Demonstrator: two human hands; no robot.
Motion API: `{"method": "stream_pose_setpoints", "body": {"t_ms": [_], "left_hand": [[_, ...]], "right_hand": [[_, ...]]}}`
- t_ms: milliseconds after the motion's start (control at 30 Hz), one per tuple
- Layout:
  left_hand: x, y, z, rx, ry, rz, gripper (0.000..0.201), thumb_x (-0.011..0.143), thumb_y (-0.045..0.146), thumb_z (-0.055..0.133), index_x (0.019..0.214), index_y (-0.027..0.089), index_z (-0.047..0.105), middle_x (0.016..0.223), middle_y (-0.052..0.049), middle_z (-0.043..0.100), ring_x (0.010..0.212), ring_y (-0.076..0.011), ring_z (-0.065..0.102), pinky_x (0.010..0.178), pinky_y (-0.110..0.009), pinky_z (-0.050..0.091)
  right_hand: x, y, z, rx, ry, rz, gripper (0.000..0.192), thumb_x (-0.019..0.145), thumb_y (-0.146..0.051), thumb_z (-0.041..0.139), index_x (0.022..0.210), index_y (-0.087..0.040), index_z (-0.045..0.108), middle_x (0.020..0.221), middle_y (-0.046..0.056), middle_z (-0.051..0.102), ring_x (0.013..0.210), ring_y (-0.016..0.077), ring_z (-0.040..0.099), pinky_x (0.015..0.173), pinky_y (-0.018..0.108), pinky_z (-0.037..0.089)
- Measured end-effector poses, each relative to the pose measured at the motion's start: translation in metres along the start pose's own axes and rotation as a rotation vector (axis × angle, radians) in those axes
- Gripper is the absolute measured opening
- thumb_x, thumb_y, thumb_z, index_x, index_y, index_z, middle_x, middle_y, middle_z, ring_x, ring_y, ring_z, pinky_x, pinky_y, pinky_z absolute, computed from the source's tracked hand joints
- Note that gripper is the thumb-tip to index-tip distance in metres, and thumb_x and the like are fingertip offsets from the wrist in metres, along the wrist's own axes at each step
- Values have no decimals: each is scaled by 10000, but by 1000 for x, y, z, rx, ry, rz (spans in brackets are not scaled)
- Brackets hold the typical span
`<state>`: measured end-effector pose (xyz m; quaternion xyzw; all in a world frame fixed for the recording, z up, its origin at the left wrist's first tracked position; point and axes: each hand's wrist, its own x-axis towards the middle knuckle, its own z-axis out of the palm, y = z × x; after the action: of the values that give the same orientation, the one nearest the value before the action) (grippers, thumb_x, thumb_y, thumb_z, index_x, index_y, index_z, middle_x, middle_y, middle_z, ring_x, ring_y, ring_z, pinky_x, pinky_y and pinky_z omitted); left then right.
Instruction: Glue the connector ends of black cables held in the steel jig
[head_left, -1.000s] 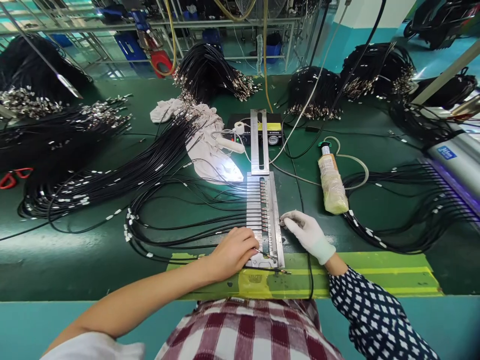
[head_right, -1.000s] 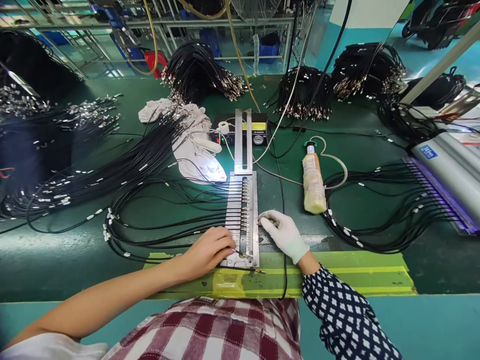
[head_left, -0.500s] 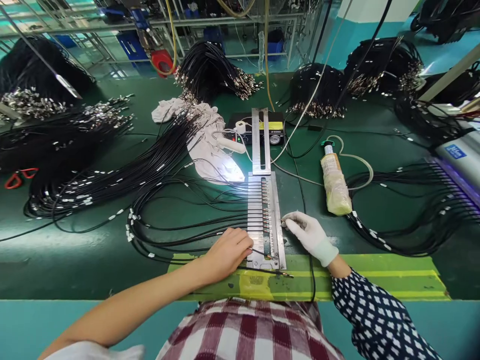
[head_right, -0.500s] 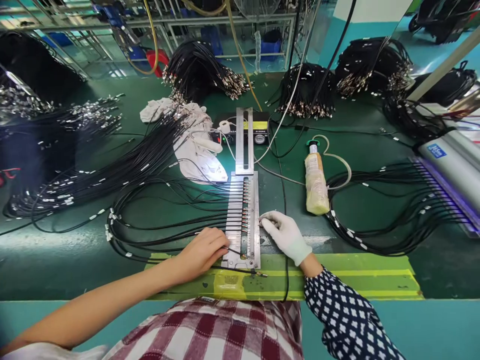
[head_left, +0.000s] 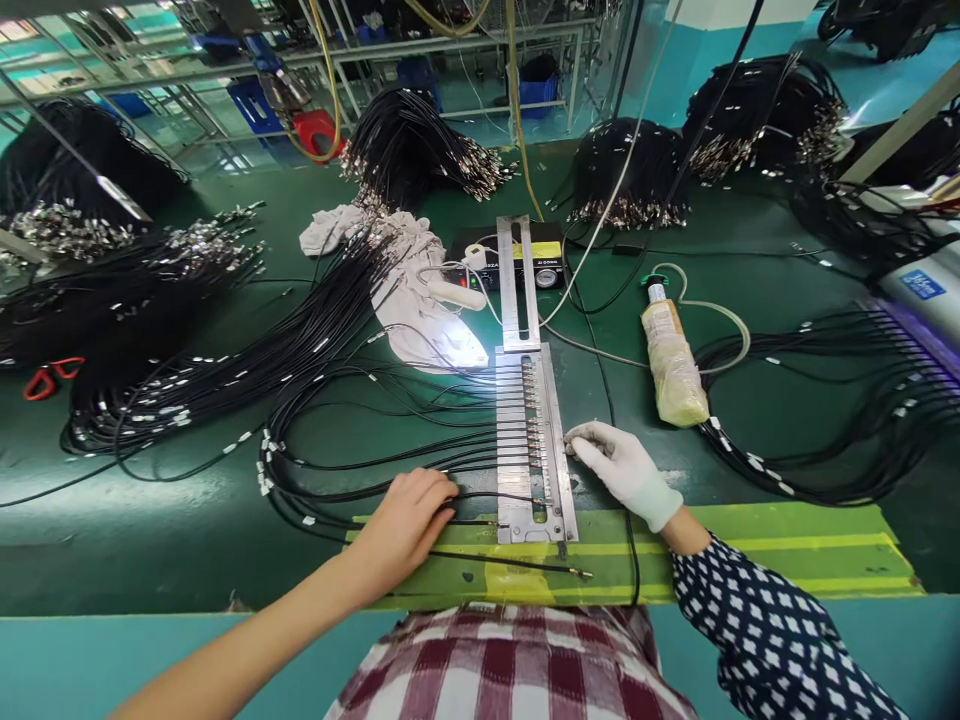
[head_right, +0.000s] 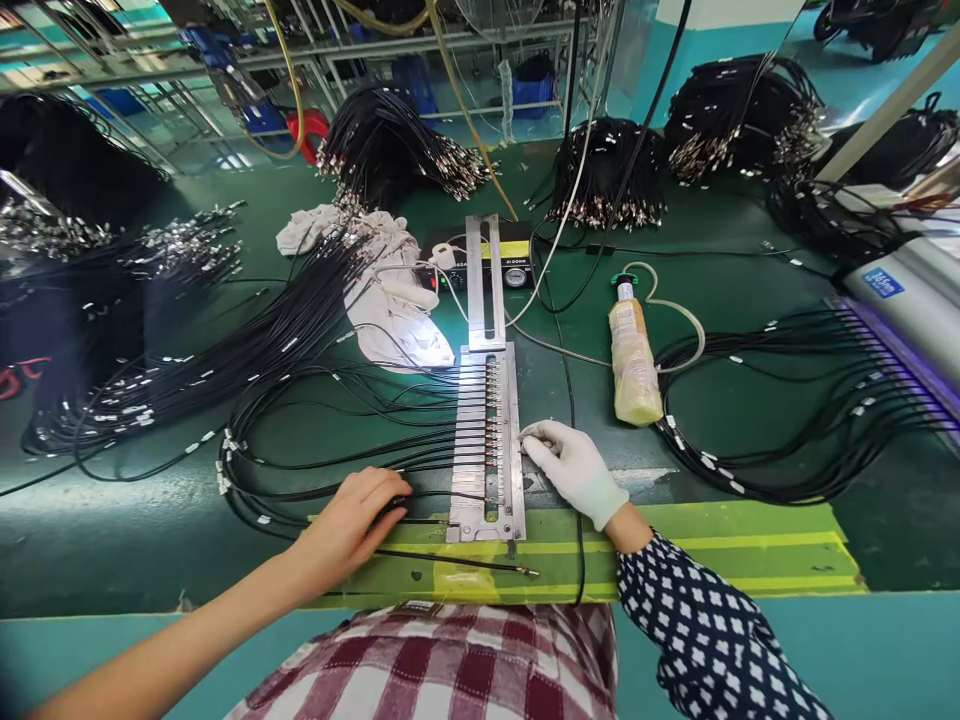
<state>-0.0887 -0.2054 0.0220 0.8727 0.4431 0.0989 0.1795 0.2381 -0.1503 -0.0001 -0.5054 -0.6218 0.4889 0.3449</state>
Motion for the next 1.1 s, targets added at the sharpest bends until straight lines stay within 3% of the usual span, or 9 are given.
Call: {"method": "stream_pose_setpoints", "body": {"t_ms": [133,267,567,800,1100], "left_hand": [[20,18,19,-93,56,98,203,976,162,424,1136,194,545,1023,-75,621,922,-195,556,818,-329,467],[35,19,26,-189,130,121,215,986,149,404,1090,183,589,934,-62,600,851,-153,572,764,-253,497],[50,8,17,103,322,209,253,976,133,405,1069,141,640,867,-70,592,767,-149,566,684,-248,503],[49,11,18,175,311,226,259,961,110,404,1070,130,637,861,-75,599,760,-155,567,671,-258,508],[42,10,14,276,274,372,318,948,83,387,1178,129,602,960,-118,625,856,-202,583,774,-332,503]], "right_hand": [[-1,2,-1,3,-5,0,256,912,-423,549,935,-199,670,916,49,695,858,202,638,801,316,498],[-3,3,-1,-5,-5,-4,262,916,-430,546,945,-201,668,924,52,695,865,205,639,804,317,499],[-2,3,-1,-31,-5,-5,261,924,-425,541,949,-200,671,938,51,699,877,203,644,810,309,500],[-1,0,-1,-57,-1,-14,241,923,-400,538,940,-202,674,929,49,704,870,207,647,806,316,507],[-1,-1,-1,-94,-1,-21,244,924,-395,527,936,-201,675,921,50,709,857,208,653,790,321,510]]}}
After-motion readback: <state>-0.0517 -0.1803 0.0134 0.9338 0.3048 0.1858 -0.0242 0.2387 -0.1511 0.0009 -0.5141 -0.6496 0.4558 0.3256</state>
